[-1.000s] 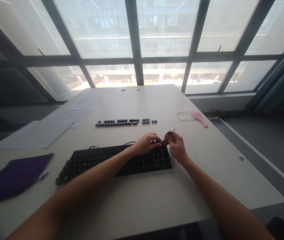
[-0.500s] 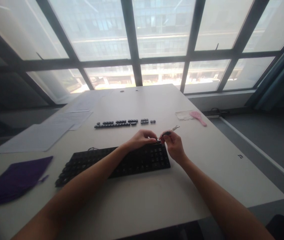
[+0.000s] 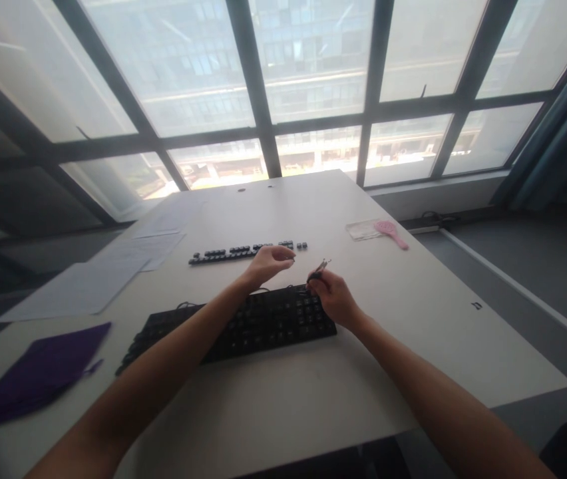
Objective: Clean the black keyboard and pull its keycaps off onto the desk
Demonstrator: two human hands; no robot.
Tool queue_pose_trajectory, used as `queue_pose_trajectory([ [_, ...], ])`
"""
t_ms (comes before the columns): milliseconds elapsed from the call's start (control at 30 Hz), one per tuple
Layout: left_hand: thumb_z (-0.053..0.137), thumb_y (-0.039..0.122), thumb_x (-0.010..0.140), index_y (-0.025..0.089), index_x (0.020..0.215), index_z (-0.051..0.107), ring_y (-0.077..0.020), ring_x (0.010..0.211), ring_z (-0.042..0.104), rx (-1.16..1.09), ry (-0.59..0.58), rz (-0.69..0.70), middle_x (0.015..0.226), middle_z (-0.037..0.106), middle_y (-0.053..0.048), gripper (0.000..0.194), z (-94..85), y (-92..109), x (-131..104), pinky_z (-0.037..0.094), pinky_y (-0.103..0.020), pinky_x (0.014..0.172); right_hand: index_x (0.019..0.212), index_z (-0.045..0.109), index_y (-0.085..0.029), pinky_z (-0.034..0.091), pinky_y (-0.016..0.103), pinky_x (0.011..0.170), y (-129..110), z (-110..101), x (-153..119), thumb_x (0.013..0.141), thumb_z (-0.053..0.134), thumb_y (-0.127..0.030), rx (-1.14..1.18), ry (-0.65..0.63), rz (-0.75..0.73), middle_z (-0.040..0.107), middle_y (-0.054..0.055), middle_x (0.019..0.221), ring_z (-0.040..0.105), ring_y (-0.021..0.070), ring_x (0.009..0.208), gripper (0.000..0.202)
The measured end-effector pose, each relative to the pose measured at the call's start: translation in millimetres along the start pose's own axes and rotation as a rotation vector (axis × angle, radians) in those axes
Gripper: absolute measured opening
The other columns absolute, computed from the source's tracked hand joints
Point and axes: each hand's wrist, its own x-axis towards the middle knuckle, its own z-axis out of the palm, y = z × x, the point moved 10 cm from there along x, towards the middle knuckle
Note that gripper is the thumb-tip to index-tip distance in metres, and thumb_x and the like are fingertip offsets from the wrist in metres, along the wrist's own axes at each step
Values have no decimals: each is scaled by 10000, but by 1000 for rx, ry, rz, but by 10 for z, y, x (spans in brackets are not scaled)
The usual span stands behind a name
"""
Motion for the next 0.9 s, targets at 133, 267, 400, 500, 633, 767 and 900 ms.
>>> queue_pose_trajectory([
  [133,710,161,737,172,922,775,-163,764,662,297,44,116,856,757,-31,196,190,94,254,524,-280,772,838,636,-185,451,297,683,45,112,-32,920,534,-262,-101,-61,-9,640,18,759,560,162,696,152],
  [267,710,171,779,217,938,785,-208,891,654,516,46,195,928,770,-23,182,490,71,479,509,-334,902,813,632,-185,441,294,691,42,109,-36,919,526,-244,-85,-50,-15,634,13,755,557,164,702,160],
  [400,710,209,811,233,933,797,-256,980,602,633,36,233,868,766,-39,152,618,5,656,483,-372,932,785,619,-186,424,280,685,-13,114,-25,918,524,-229,-69,-58,-32,621,2,742,546,158,702,169],
  [500,703,225,825,236,908,799,-267,997,567,669,39,267,917,767,-45,128,620,-2,759,451,-402,954,781,617,-184,414,272,682,-38,136,-25,914,532,-219,-66,-76,-35,611,-5,739,536,150,698,162],
  [633,700,229,823,245,863,792,-281,1036,537,697,80,247,1016,760,-42,102,561,-30,871,407,-438,971,790,622,-182,409,267,687,-50,150,-32,915,531,-209,-66,-90,-24,612,-5,746,531,146,702,158],
  [767,703,232,816,245,879,785,-295,1068,530,705,103,194,987,762,-48,104,525,-99,937,367,-454,992,798,621,-184,412,267,690,-50,136,-26,918,533,-211,-45,-84,-13,610,-5,744,530,147,705,151],
  [900,700,248,817,249,893,778,-290,1077,529,696,106,159,979,762,-41,108,505,-162,951,352,-447,1000,809,614,-186,419,272,677,11,86,-5,926,532,-235,5,-44,17,621,1,755,532,147,694,151],
])
